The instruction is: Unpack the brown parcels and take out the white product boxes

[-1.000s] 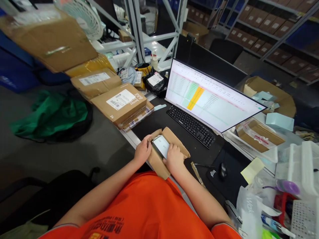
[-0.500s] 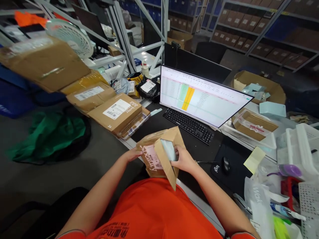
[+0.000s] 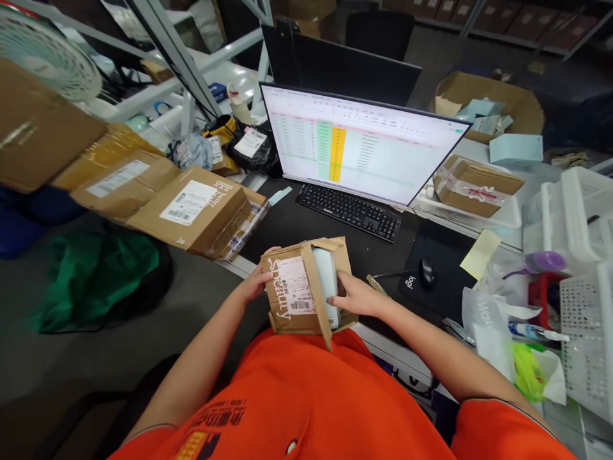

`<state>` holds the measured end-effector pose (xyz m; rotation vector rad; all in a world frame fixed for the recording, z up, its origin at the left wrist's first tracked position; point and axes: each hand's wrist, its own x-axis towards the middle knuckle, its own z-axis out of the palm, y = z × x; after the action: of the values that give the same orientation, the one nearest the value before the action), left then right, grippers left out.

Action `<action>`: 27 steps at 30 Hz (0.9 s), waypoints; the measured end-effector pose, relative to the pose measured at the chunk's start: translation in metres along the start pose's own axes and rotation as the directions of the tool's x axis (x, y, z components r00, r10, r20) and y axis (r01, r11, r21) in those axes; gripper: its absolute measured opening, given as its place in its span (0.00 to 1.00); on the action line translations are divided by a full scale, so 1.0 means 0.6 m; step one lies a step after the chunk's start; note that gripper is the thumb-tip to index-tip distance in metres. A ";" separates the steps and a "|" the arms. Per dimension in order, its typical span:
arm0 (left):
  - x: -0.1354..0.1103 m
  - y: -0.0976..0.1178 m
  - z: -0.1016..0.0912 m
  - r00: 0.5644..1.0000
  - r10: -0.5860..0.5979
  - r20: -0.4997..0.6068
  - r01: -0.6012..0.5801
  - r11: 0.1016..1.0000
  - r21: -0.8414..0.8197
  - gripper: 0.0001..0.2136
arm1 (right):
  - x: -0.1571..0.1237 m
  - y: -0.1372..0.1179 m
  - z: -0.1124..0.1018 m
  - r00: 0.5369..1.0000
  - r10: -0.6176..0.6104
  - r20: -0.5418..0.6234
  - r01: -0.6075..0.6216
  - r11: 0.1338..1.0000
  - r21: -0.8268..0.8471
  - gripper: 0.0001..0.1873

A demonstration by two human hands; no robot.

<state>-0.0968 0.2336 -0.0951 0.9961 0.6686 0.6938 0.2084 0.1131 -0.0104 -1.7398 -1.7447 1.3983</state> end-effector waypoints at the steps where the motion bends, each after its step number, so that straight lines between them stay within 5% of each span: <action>1: 0.001 0.001 0.002 1.000 0.008 0.004 -0.008 1.000 0.002 0.43 | 0.000 0.002 -0.007 0.998 -0.036 -0.058 0.033 0.999 -0.040 0.19; 9: 0.016 -0.003 0.036 1.000 -0.010 -0.008 0.011 0.999 0.033 0.47 | -0.010 0.027 -0.004 0.985 0.066 -0.159 -0.017 0.956 0.295 0.17; 14: 0.022 0.015 0.069 0.993 -0.084 0.089 0.075 0.992 0.097 0.59 | -0.027 0.004 0.024 0.958 0.055 -0.281 0.018 0.968 0.252 0.17; 18: 0.005 0.027 0.064 0.997 -0.031 0.066 0.023 0.993 0.112 0.61 | -0.070 0.019 -0.019 0.965 0.084 -0.247 0.013 0.929 0.369 0.25; 20: -0.007 0.021 0.042 0.998 -0.039 -0.043 0.042 0.996 0.079 0.59 | -0.096 0.052 -0.062 0.892 0.166 -0.420 0.038 0.899 0.436 0.26; 24: -0.011 -0.017 -0.014 0.939 -0.129 -0.320 0.158 0.985 0.066 0.54 | -0.131 0.119 -0.128 0.586 0.285 -0.758 0.205 0.853 0.479 0.28; 25: -0.005 -0.028 -0.023 0.913 -0.131 -0.386 0.182 0.978 0.101 0.53 | -0.131 0.126 -0.131 0.563 0.297 -0.771 0.239 0.834 0.497 0.29; 27: 0.010 -0.043 -0.033 0.843 -0.078 -0.532 0.221 0.952 0.211 0.52 | -0.119 0.127 -0.119 0.589 0.308 -0.747 0.265 0.800 0.539 0.31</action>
<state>-0.1032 0.2386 -0.1270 0.9884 1.3343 0.7515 0.3244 0.0626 -0.0067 -1.5970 -0.6410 0.7587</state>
